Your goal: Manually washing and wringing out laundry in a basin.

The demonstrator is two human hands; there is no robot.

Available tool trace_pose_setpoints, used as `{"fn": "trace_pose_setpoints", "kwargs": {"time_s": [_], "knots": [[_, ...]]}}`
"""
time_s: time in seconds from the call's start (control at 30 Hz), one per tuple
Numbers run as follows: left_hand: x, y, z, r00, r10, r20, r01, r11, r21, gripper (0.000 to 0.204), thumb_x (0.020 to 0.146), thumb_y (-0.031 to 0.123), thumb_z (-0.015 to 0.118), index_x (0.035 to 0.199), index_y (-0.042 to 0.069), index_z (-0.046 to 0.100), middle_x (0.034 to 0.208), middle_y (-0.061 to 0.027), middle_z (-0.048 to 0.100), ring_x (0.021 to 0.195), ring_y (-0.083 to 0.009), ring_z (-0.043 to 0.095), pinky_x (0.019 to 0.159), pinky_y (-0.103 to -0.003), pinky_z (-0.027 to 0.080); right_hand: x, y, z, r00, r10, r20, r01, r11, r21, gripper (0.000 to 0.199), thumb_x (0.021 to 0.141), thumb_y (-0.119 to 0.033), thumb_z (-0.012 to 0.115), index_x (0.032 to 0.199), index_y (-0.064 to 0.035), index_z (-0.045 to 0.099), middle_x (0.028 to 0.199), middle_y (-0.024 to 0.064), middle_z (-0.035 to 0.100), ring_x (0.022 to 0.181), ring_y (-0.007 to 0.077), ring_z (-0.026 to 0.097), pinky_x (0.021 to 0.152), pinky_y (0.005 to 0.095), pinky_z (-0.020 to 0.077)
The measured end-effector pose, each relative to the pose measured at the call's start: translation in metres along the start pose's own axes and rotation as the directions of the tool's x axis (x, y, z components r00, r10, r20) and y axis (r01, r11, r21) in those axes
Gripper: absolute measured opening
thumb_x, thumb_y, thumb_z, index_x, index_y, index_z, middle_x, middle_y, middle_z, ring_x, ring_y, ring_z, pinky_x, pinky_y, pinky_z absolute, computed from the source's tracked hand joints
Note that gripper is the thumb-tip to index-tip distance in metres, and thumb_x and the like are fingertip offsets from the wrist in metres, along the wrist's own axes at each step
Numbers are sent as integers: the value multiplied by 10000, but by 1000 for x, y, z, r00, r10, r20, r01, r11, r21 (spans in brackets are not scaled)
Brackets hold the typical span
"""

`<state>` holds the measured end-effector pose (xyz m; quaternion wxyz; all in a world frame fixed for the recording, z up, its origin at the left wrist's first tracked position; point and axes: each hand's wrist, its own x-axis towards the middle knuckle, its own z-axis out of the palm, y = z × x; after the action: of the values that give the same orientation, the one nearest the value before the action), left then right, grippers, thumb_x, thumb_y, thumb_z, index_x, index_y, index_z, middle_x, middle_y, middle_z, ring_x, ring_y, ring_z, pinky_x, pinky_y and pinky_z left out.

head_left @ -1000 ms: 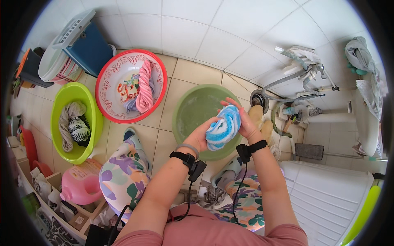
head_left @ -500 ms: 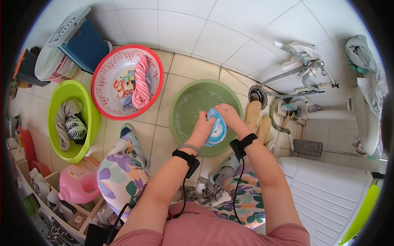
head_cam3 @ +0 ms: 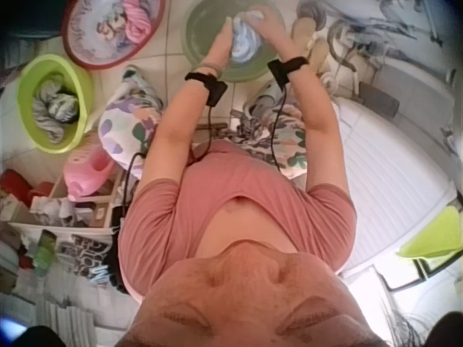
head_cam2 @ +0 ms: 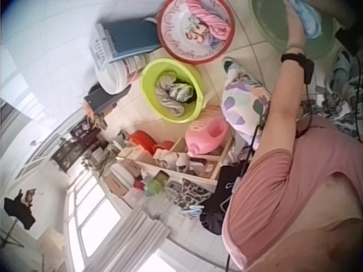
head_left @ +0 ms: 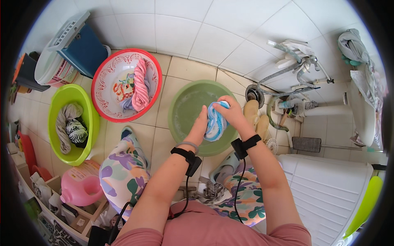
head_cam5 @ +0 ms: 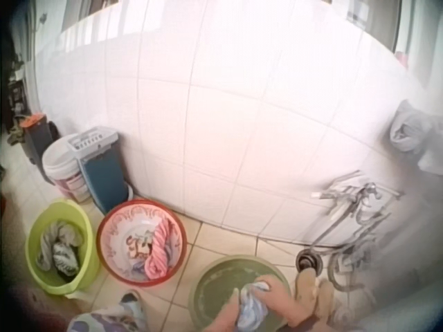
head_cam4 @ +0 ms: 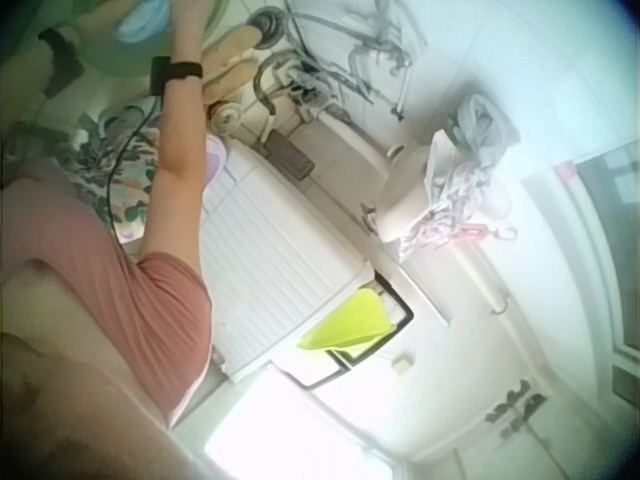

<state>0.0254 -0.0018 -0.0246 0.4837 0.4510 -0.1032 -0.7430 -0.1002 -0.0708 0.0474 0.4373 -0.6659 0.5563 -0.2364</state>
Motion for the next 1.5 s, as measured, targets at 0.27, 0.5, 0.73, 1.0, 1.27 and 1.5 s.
{"fn": "trace_pose_setpoints", "kwargs": {"time_s": [0.27, 0.5, 0.73, 1.0, 1.27, 1.5], "knots": [[-26, 36, 1, 877, -428, 218, 479, 759, -441, 676, 884, 604, 433, 1350, 116, 391, 1355, -119, 420, 1223, -319, 419, 1050, -565, 273, -29, -46, 15, 824, -520, -224, 455, 844, -286, 204, 703, -130, 749, 821, -66, 595, 882, 100, 544, 810, 259, 548, 708, 319, 458], [-29, 45, 13, 937, -194, 290, 322, 800, -506, 484, 883, 413, 520, 1264, 122, 454, 1232, -111, 516, 1111, -286, 512, 969, -510, 404, -35, -31, 18, 828, -132, -546, 258, 952, 162, 229, 784, -187, 718, 879, -38, 573, 899, 82, 558, 813, 186, 541, 716, 289, 447], [-35, 59, 38, 967, 232, -104, -240, 968, -73, 419, 783, 57, 578, 1176, 64, 433, 1054, -83, 545, 949, -194, 555, 820, -338, 473, -30, -12, 10, 842, 440, -311, -138, 735, 664, 331, 869, -343, 616, 961, -26, 587, 935, 59, 588, 839, 142, 528, 725, 280, 443], [-40, 71, 57, 875, 483, -42, -448, 838, 311, 371, 733, 12, 538, 1101, 40, 506, 1067, -74, 543, 924, -155, 541, 834, -302, 460, -7, -1, 2, 840, 527, 126, -445, 539, 715, 395, 893, -359, 521, 1068, -9, 570, 979, 88, 590, 899, 190, 557, 758, 343, 458], [-24, 75, 44, 829, 554, 80, -544, 763, 350, 272, 711, -16, 533, 981, 18, 541, 1123, -126, 552, 1002, -194, 531, 886, -303, 431, -9, -13, 3, 878, 439, 191, -431, 548, 717, 392, 904, -418, 511, 1079, -68, 533, 934, 50, 578, 822, 149, 557, 690, 325, 464], [-25, 78, 62, 763, 594, 255, -644, 662, 383, 262, 691, -48, 514, 942, 25, 529, 1137, -148, 554, 1034, -228, 529, 922, -329, 415, -10, -12, -17, 885, 390, 253, -427, 464, 776, 375, 923, -448, 475, 1069, -112, 554, 935, 13, 579, 830, 115, 546, 666, 292, 447]]}}
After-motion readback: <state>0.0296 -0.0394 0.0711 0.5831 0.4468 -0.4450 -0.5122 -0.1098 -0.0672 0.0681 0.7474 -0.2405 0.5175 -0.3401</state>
